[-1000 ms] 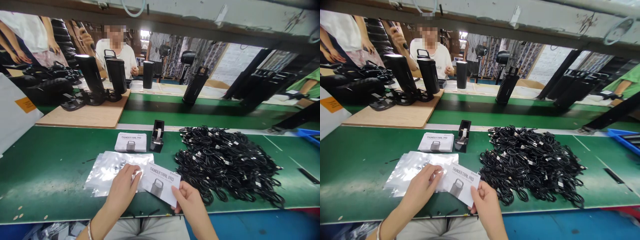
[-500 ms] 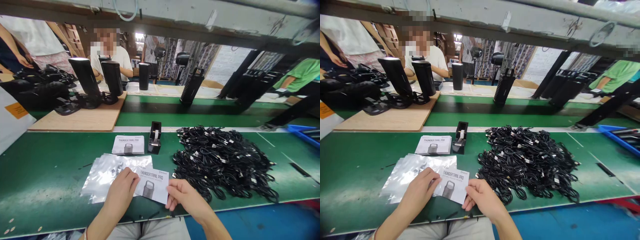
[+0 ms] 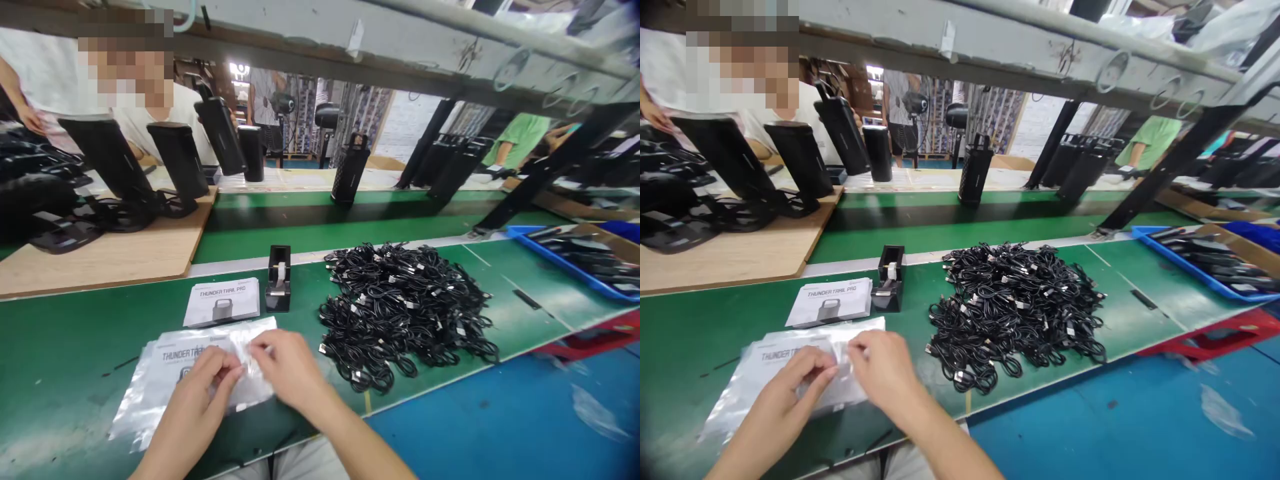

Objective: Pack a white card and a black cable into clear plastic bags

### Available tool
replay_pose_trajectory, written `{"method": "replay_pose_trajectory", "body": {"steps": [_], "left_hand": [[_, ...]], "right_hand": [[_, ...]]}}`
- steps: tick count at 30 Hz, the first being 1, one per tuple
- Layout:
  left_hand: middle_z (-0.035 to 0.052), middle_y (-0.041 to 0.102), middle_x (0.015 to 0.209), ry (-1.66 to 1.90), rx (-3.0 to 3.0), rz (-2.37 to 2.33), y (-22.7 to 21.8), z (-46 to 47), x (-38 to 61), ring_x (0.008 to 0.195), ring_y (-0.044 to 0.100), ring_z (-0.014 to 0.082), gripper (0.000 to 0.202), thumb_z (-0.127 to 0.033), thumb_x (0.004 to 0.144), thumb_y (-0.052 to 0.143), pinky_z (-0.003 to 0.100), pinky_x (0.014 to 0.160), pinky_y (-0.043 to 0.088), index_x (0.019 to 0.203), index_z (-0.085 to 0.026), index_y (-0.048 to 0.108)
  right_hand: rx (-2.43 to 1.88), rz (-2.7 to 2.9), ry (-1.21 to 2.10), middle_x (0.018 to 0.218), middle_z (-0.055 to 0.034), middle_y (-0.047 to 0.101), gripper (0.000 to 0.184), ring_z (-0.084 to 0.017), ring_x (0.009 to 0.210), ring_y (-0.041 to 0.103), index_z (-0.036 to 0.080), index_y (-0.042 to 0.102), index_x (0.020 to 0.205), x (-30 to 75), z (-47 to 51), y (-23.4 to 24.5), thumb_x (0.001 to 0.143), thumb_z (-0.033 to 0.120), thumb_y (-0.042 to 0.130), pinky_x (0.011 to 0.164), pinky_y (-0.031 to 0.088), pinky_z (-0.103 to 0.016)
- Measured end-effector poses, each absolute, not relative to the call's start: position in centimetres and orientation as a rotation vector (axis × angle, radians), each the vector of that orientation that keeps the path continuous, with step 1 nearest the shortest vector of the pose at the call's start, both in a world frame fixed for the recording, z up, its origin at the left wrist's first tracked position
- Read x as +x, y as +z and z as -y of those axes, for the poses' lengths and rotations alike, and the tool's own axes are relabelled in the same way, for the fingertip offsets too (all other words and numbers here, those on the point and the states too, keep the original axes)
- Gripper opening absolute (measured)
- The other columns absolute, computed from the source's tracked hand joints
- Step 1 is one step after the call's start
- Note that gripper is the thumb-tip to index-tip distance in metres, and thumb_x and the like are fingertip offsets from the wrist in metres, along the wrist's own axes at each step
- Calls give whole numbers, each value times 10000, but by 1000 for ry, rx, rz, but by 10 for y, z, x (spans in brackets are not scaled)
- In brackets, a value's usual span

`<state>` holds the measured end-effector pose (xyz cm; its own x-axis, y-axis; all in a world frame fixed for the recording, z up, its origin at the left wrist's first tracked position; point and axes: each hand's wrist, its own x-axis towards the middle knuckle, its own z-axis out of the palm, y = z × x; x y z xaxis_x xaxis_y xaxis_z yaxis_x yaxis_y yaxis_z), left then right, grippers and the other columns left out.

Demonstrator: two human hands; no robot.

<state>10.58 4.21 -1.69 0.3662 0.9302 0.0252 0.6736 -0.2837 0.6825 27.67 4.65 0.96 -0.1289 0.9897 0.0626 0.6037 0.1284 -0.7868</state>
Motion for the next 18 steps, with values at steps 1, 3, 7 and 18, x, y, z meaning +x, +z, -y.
{"method": "replay_pose_trajectory", "body": {"steps": [1,3,7,18], "left_hand": [[5,513,796,524,2062,-1413,-19,-43,105,733,522,174,224,-396,855,372,301,674,421,784,-232,507],[14,530,769,435,2105,-1458,-23,-45,105,726,530,192,241,-402,839,390,321,666,425,749,-226,529],[31,554,758,395,2184,-1494,-25,-46,110,759,539,222,240,-379,821,410,362,707,421,720,-219,557],[-3,513,736,624,1861,-1500,-20,-38,114,674,499,163,240,-410,846,385,291,656,414,749,-224,502]], "right_hand": [[-1628,1821,668,804,-10,661,180,-133,756,587,212,642,787,292,-45,16,820,192,467,662,380,-214],[-1973,1764,339,818,-38,637,226,-150,724,588,198,621,769,327,-40,27,861,265,427,624,375,-235],[-2492,1710,6,814,-84,607,289,-213,633,595,170,596,786,381,-32,34,828,424,466,487,310,-269],[-1779,1253,566,709,-16,604,210,-145,612,568,192,589,807,349,-23,16,825,364,470,577,419,-240]]}}
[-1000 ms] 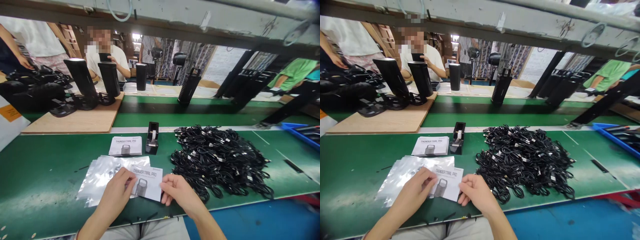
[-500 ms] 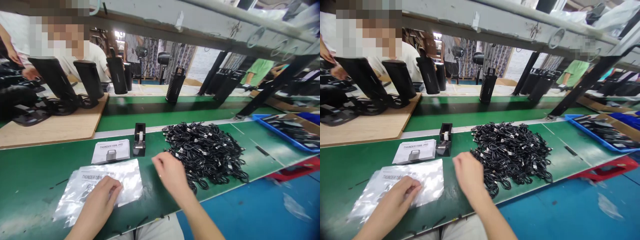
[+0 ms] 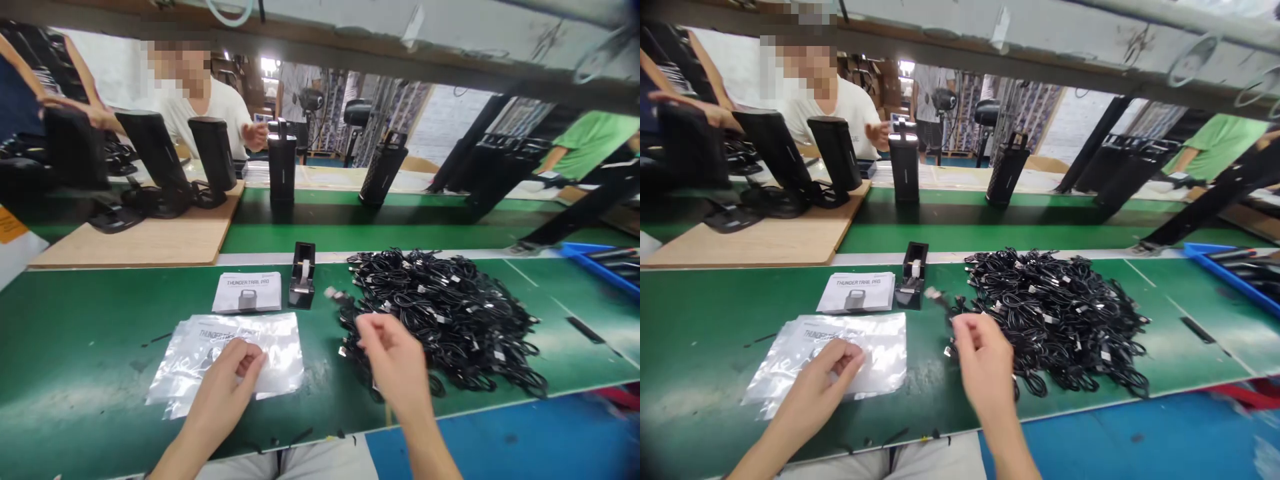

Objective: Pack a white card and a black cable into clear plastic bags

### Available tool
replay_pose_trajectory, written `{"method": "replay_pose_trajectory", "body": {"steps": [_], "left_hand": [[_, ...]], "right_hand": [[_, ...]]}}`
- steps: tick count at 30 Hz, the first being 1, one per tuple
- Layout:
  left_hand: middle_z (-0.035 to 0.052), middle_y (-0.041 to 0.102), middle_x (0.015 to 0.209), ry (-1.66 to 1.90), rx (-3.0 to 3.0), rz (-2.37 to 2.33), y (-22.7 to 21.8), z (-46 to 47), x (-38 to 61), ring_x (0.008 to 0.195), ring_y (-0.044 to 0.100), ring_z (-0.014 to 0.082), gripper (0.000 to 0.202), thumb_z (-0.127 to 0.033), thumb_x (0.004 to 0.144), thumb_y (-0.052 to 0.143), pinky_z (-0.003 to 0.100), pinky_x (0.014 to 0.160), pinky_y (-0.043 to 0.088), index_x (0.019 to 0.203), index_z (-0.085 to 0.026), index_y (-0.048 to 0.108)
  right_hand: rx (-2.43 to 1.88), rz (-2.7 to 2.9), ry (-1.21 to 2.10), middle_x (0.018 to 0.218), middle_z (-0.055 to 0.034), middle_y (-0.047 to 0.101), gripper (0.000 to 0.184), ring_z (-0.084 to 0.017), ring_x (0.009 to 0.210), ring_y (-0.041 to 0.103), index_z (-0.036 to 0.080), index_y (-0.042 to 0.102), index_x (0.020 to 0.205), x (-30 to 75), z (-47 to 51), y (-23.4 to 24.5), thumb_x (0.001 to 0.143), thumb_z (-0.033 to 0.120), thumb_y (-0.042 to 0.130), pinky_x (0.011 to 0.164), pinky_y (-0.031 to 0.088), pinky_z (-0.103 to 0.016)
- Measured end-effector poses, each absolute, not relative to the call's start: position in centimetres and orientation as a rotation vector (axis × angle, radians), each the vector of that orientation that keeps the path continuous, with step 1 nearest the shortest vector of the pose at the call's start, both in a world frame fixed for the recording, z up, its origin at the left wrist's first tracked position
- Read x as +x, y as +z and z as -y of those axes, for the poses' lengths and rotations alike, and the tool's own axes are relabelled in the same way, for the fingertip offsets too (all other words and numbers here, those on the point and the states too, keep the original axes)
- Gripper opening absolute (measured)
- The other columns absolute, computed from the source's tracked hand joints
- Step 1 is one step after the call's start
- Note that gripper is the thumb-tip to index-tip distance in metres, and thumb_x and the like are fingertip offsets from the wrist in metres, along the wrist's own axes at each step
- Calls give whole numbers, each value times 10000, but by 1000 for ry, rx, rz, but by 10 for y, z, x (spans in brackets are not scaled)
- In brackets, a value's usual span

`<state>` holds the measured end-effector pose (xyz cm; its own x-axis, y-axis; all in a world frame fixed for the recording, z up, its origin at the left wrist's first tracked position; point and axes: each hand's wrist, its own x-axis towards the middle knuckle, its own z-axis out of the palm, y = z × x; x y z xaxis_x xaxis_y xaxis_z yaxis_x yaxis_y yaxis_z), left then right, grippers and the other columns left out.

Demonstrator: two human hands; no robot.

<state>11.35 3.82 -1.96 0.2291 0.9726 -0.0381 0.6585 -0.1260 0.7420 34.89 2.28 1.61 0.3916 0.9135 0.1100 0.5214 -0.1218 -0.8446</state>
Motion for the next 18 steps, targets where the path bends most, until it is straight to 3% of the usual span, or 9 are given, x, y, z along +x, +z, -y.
{"method": "replay_pose_trajectory", "body": {"steps": [2,4,12,18], "left_hand": [[-5,513,740,675,1804,-1503,-21,-38,115,693,501,164,233,-411,841,401,287,672,405,752,-222,503],[-7,514,742,751,1713,-1505,-24,-38,116,721,506,165,227,-415,834,419,283,692,399,756,-220,504],[-24,467,683,944,1477,-1443,-19,-35,115,678,486,155,238,-429,805,454,259,648,397,723,-208,487],[-5,482,732,870,1761,-1399,-12,-26,123,693,484,159,196,-348,851,419,276,671,399,729,-214,493]], "right_hand": [[-1639,1370,856,684,-8,586,195,-133,591,556,186,594,777,322,-18,6,832,321,465,540,410,-222],[-1617,1548,918,674,0,567,185,-124,588,536,186,596,721,302,-16,-5,833,259,469,545,392,-218],[-1603,2022,660,763,-17,571,179,-134,694,533,183,587,754,298,-17,-6,846,148,438,631,379,-226],[-1682,1777,585,706,-22,585,170,-131,624,524,175,601,723,268,-32,1,818,168,459,600,373,-232]]}}
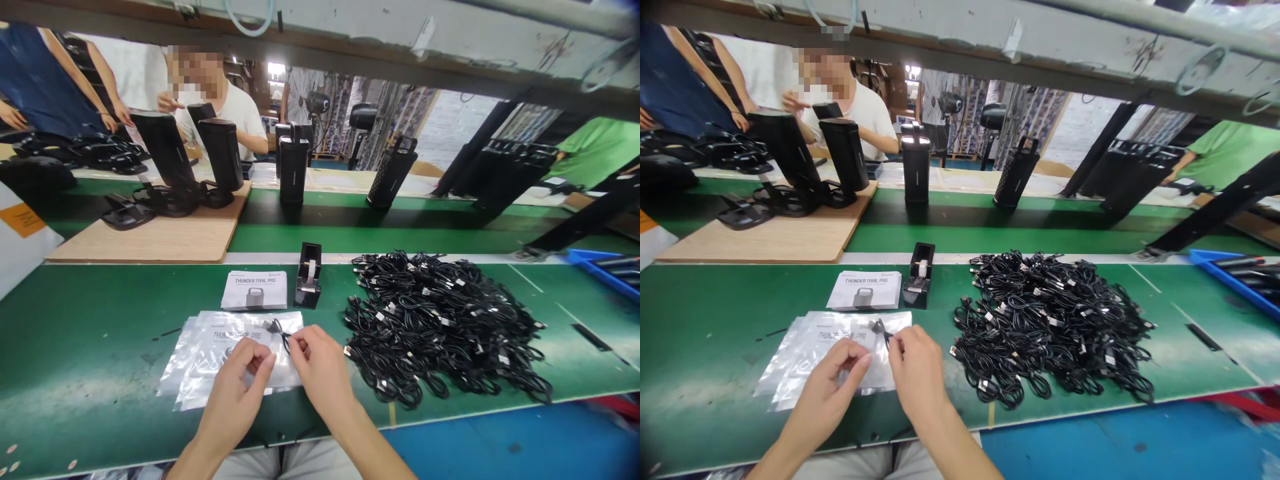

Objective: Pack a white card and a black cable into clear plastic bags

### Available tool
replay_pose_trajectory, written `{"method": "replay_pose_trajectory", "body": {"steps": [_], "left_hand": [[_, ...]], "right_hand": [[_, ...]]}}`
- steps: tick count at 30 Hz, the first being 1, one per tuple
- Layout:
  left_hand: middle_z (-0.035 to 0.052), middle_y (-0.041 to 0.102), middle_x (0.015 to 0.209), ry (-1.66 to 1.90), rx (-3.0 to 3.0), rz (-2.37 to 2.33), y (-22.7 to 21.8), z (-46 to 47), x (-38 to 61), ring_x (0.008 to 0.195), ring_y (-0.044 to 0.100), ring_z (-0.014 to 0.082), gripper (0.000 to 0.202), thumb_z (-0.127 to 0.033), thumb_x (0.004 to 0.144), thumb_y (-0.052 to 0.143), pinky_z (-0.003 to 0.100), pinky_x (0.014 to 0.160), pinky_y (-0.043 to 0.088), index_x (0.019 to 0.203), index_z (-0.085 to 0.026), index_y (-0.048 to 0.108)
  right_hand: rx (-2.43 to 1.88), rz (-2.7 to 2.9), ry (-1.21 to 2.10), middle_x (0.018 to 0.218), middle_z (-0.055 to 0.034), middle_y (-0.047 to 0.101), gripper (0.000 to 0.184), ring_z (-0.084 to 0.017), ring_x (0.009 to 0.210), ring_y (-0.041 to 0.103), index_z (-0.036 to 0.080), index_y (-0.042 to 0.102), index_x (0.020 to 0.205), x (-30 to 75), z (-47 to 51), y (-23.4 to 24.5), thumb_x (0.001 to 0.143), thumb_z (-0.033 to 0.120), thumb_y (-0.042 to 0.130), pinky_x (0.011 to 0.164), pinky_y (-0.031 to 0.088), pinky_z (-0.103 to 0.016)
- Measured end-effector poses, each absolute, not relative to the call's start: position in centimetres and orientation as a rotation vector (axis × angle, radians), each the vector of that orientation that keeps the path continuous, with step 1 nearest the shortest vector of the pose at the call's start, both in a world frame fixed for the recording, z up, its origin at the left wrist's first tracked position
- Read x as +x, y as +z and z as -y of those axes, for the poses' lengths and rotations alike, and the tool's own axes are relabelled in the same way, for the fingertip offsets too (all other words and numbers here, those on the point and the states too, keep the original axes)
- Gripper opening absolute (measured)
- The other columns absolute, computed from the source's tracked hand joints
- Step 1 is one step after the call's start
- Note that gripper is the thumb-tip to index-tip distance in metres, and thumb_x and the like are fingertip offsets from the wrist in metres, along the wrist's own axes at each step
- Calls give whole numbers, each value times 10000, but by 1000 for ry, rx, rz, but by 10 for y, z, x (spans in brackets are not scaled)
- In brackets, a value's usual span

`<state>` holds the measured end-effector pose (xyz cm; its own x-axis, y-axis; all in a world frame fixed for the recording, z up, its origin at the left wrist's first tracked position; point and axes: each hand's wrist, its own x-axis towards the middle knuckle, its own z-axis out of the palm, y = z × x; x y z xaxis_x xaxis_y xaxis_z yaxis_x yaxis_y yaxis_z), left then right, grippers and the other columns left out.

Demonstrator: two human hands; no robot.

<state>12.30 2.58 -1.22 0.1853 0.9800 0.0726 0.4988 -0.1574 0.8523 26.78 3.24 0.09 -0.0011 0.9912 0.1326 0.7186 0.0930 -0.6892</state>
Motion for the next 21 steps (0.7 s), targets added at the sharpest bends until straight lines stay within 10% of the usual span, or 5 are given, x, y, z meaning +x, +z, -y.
{"method": "replay_pose_trajectory", "body": {"steps": [9,14,21], "left_hand": [[-25,484,684,1059,1663,-1477,2,-37,114,630,460,132,177,-339,823,471,242,603,384,717,-205,517],[-44,481,645,1208,1414,-1380,29,-49,92,610,469,108,209,-390,793,518,206,580,391,712,-198,520],[44,599,1033,1304,1106,-1279,34,-60,62,997,535,191,411,-542,786,461,280,837,418,1019,-210,525]], "right_hand": [[-1334,1725,1522,350,73,392,470,-64,298,341,143,630,684,257,-40,6,870,464,340,347,248,-173],[-1119,2114,1154,692,32,663,162,-97,617,532,208,709,783,248,-63,59,782,279,564,532,339,-173],[-888,2368,1080,595,39,610,227,-73,525,486,164,695,715,235,-94,137,795,317,547,475,330,-170]]}}
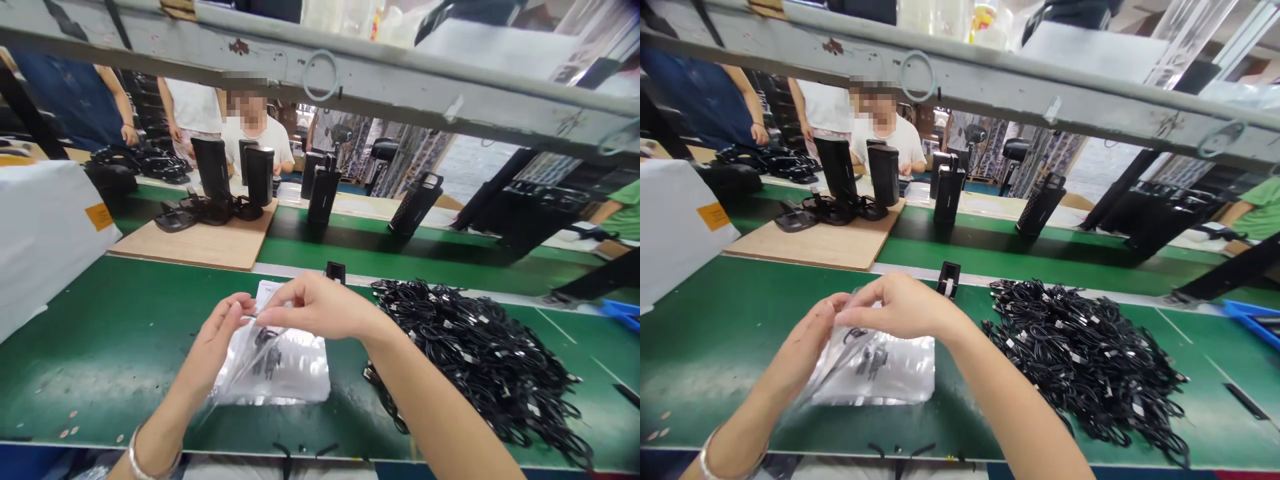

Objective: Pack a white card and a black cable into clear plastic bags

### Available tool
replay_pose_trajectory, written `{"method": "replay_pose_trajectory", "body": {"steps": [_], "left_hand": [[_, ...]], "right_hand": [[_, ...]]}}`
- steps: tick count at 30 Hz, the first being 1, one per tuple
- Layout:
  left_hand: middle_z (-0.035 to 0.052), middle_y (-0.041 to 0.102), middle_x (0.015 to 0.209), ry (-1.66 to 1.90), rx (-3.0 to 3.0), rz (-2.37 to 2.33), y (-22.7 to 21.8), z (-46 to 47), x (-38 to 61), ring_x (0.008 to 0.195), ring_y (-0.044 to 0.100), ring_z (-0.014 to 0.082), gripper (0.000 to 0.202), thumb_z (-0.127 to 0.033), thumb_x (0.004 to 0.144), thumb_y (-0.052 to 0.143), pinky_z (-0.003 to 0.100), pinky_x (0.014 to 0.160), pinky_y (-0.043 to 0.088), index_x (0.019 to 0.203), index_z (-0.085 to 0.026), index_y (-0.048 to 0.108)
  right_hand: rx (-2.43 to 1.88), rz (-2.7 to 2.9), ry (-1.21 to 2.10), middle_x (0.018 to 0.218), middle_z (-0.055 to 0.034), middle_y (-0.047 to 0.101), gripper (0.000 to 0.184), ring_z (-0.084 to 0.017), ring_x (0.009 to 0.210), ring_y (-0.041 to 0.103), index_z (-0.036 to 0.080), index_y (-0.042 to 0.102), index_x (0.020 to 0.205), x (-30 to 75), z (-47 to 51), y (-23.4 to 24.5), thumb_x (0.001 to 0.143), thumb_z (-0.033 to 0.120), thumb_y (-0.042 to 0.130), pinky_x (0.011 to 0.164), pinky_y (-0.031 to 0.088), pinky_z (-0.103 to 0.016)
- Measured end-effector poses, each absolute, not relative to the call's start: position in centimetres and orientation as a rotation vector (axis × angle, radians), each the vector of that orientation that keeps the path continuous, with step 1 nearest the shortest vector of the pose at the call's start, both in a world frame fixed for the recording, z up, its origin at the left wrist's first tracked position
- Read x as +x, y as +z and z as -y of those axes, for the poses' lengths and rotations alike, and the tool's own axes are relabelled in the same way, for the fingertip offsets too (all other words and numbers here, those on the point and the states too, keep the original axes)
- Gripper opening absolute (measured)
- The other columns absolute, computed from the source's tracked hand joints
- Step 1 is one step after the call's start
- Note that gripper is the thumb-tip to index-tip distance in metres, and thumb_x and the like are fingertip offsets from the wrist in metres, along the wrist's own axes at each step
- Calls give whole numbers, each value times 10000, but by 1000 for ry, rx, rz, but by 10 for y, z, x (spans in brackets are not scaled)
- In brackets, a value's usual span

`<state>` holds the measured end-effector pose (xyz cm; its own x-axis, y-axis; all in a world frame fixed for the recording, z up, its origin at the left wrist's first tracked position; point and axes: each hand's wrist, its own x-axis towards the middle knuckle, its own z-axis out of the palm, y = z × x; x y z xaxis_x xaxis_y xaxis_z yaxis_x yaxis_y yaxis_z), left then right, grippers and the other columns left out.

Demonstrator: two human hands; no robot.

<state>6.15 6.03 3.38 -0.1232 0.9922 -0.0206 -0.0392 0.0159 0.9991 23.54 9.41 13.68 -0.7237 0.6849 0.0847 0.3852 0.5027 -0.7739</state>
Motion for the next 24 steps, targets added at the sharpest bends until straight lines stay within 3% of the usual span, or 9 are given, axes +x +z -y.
{"method": "replay_pose_trajectory", "body": {"steps": [3,7,12,16,19,21,24], "left_hand": [[82,627,1027,1101,1024,-1057,30,-57,64,980,564,221,556,-634,789,330,336,816,446,1089,-202,511],[77,660,797,908,1014,-864,24,-48,77,786,614,228,650,-722,733,275,326,643,479,945,-202,603],[-13,563,651,1008,1041,-860,15,-44,86,629,535,133,348,-513,688,616,236,580,423,758,-176,565],[-35,487,569,1105,1148,-954,17,-44,84,539,446,98,330,-465,761,553,213,528,374,621,-169,510],[-4,561,622,1140,1272,-1136,22,-44,84,590,499,130,374,-487,815,433,231,555,405,663,-174,571],[13,624,713,1152,1340,-1215,24,-45,88,651,547,154,326,-485,771,492,241,582,432,752,-184,615],[5,631,667,1155,1421,-1289,25,-46,95,599,554,148,241,-427,714,588,237,544,440,705,-189,626]], "right_hand": [[-830,2462,1116,606,35,616,207,-81,540,515,169,698,758,237,-89,150,795,309,549,472,353,-165],[-746,2522,1282,793,-5,676,201,-114,688,610,165,686,853,245,-82,155,820,272,520,591,443,-180],[-621,2600,1209,997,-27,643,100,-139,890,596,189,696,782,268,-77,163,750,219,606,621,449,-175],[-724,2609,1108,1104,-22,585,53,-191,1124,472,221,692,714,288,-72,162,706,209,641,803,435,-251],[-915,2568,992,1143,-17,550,79,-193,1116,472,230,678,715,298,-72,151,733,200,607,888,392,-295],[-1000,2548,921,1149,-25,542,93,-192,1066,506,227,667,718,303,-73,142,751,199,584,877,398,-302],[-1049,2441,902,1150,-42,542,121,-185,1007,537,230,651,818,309,-72,125,790,207,535,857,411,-314]]}}
